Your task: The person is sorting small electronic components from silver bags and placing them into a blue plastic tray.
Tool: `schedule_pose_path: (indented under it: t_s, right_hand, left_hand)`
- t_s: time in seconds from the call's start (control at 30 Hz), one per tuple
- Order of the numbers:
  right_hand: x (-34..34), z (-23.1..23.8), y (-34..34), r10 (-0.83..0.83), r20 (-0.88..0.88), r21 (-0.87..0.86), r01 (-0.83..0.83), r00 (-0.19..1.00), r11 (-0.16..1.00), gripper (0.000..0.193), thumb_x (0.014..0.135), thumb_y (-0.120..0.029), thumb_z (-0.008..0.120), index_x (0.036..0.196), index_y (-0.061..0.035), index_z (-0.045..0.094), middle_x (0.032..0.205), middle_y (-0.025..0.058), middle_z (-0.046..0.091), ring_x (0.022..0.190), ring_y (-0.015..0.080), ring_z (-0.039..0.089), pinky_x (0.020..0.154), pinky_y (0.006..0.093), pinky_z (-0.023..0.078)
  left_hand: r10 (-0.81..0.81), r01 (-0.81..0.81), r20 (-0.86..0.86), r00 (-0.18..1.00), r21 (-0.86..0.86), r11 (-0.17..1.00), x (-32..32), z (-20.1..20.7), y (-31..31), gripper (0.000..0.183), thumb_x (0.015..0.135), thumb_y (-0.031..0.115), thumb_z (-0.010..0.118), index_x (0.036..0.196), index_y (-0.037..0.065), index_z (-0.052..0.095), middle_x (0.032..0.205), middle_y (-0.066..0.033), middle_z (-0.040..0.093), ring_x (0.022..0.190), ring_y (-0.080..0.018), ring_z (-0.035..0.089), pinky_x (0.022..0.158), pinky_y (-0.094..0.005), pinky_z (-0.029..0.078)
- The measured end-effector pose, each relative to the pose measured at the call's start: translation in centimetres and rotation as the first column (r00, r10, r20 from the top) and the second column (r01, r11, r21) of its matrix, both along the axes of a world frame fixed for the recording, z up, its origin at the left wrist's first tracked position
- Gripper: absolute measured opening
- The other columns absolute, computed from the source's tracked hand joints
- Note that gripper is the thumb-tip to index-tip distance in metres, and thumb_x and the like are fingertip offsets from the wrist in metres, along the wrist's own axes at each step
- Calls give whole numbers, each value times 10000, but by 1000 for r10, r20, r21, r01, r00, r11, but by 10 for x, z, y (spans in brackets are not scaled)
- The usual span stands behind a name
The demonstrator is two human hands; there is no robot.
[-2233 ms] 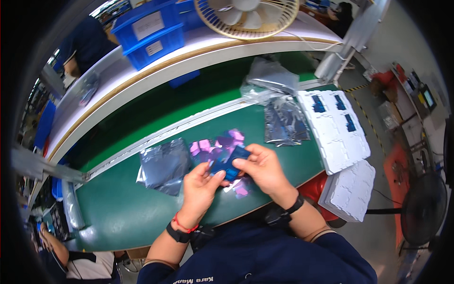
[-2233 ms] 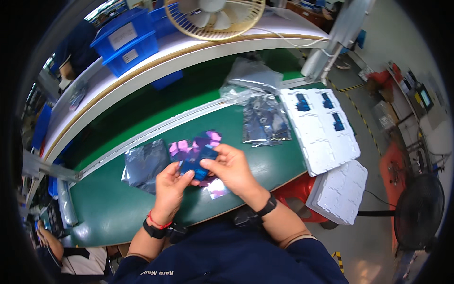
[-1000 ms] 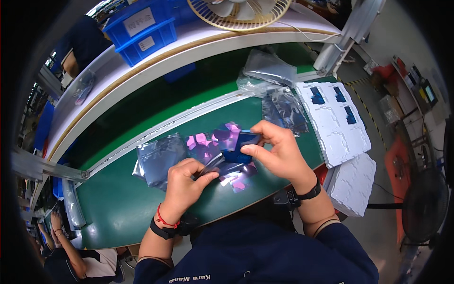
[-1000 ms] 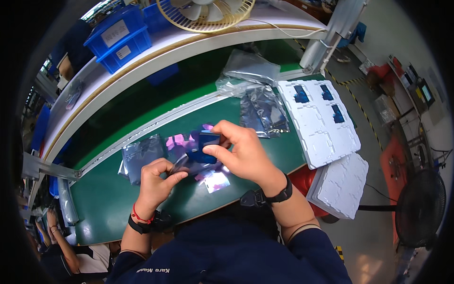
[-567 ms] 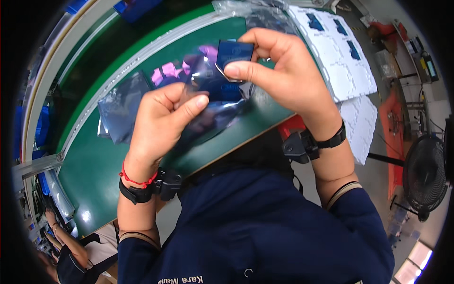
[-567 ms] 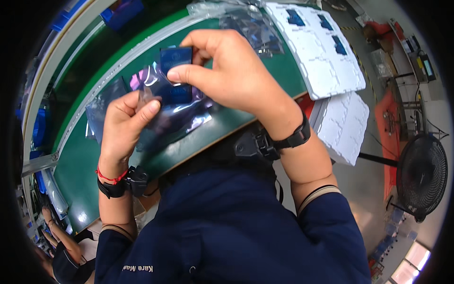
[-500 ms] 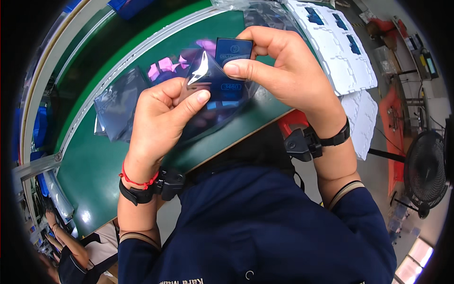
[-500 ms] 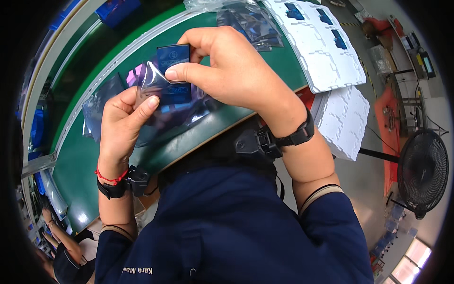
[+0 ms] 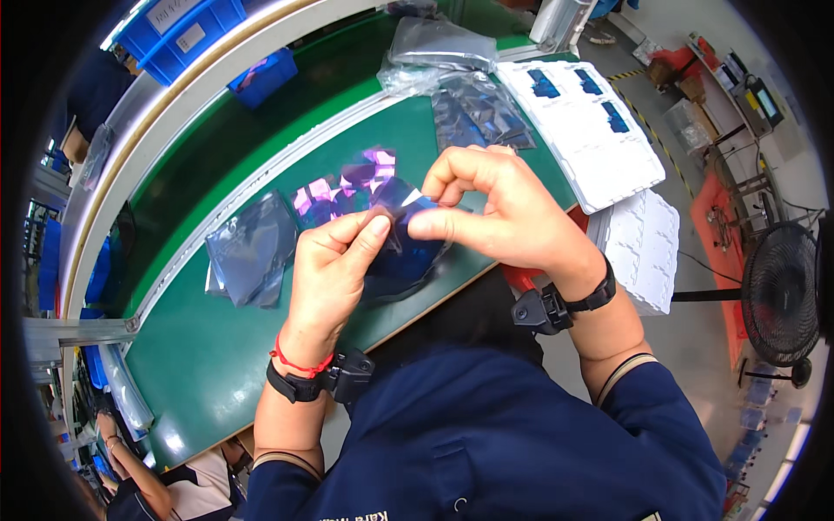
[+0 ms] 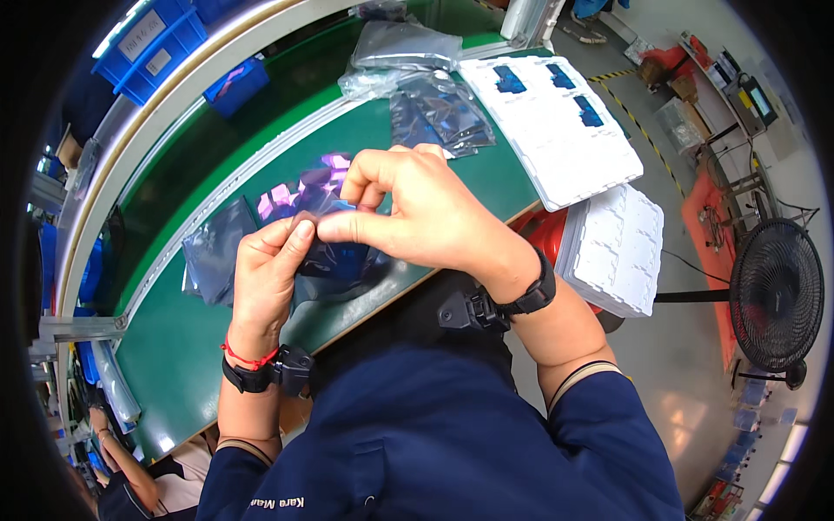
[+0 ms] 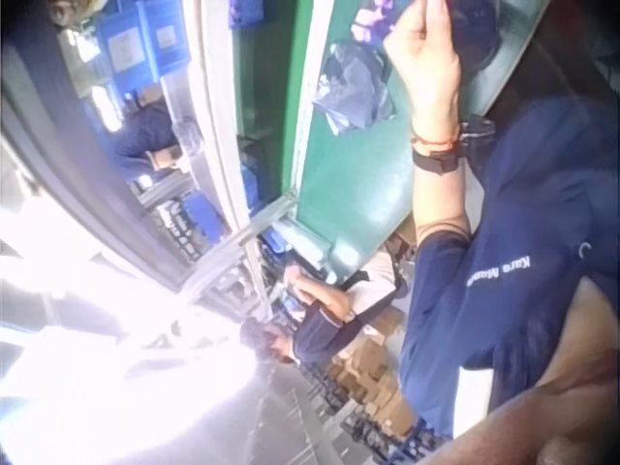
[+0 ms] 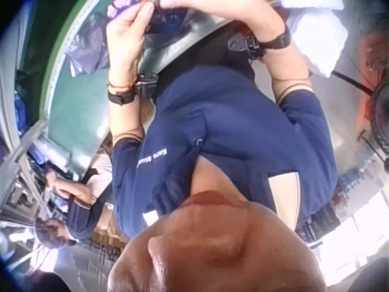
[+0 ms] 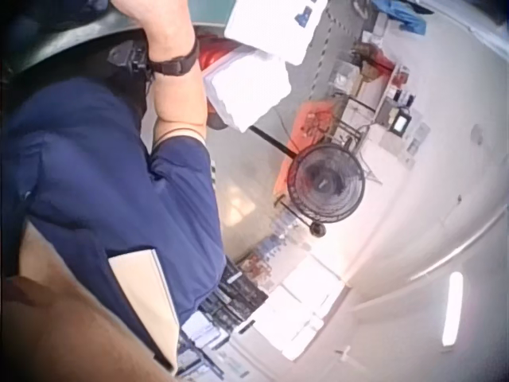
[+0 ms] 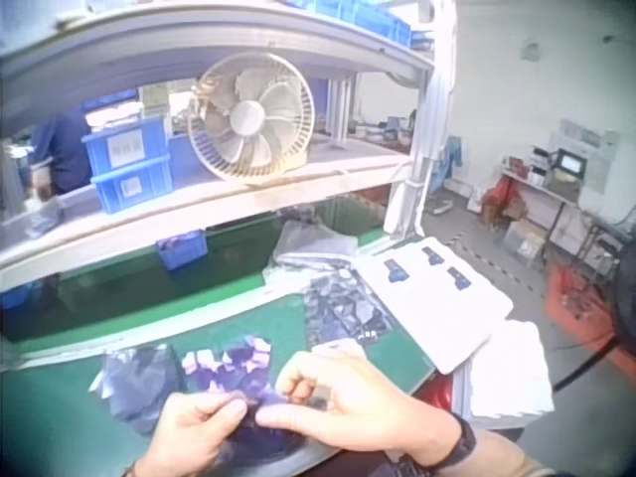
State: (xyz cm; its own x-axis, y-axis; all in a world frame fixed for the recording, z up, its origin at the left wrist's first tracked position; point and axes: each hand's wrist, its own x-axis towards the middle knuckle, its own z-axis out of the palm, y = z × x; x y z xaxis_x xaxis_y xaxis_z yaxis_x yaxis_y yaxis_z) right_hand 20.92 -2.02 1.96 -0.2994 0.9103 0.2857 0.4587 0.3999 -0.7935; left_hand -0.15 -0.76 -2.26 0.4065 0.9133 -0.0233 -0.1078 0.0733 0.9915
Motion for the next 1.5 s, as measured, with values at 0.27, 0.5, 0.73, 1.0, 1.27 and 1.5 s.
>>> schedule_pose_path:
  t_s: [0.27,0.5,0.73,1.0,1.27,1.5]
  right_hand:
    - [3,1,0,-46,252,158,6,967,987,221,699,-289,780,749,-100,678,746,-5,630,931,177,561,922,360,288]
    - [9,13,3,94,397,-2,-101,913,995,201,679,-265,783,734,-90,701,785,15,656,1024,215,548,968,418,268]
    - [4,10,-1,-24,664,198,-145,747,969,113,776,-182,682,760,-73,707,818,66,668,1079,272,549,992,525,271]
    - [10,1,-3,-204,-63,419,211,977,883,244,692,-208,776,877,-95,663,948,18,659,1086,264,541,977,467,273]
    - [24,4,12,-115,374,320,-12,920,947,154,663,-140,774,784,-112,683,801,-2,663,1068,234,549,957,456,287]
    - [23,0,11,-115,359,375,-30,926,926,169,660,-128,769,809,-101,695,778,11,666,1057,239,552,966,452,280]
  left_hand:
    - [12,-14,118,993,18,1000,9,2,5,269,926,174,606,1116,-10,652,995,-37,675,895,-77,579,832,-230,455]
    - [-81,77,34,996,103,992,17,-2,7,268,937,182,587,1092,-24,658,998,-45,674,919,-92,578,834,-245,461]
    - [-90,175,-267,960,314,933,16,6,9,229,897,49,600,1114,-5,654,1035,-109,679,956,-125,606,815,-265,491]
    - [95,-91,-5,995,247,965,24,9,17,240,939,77,552,1131,-44,630,1035,-84,671,946,-105,594,842,-238,466]
    - [-62,55,20,998,250,967,37,5,19,250,932,80,568,1157,-7,630,1060,-100,667,942,-104,592,822,-231,467]
    - [-43,33,48,998,195,980,38,6,21,250,935,93,563,1154,-8,631,1041,-86,667,912,-117,604,830,-250,478]
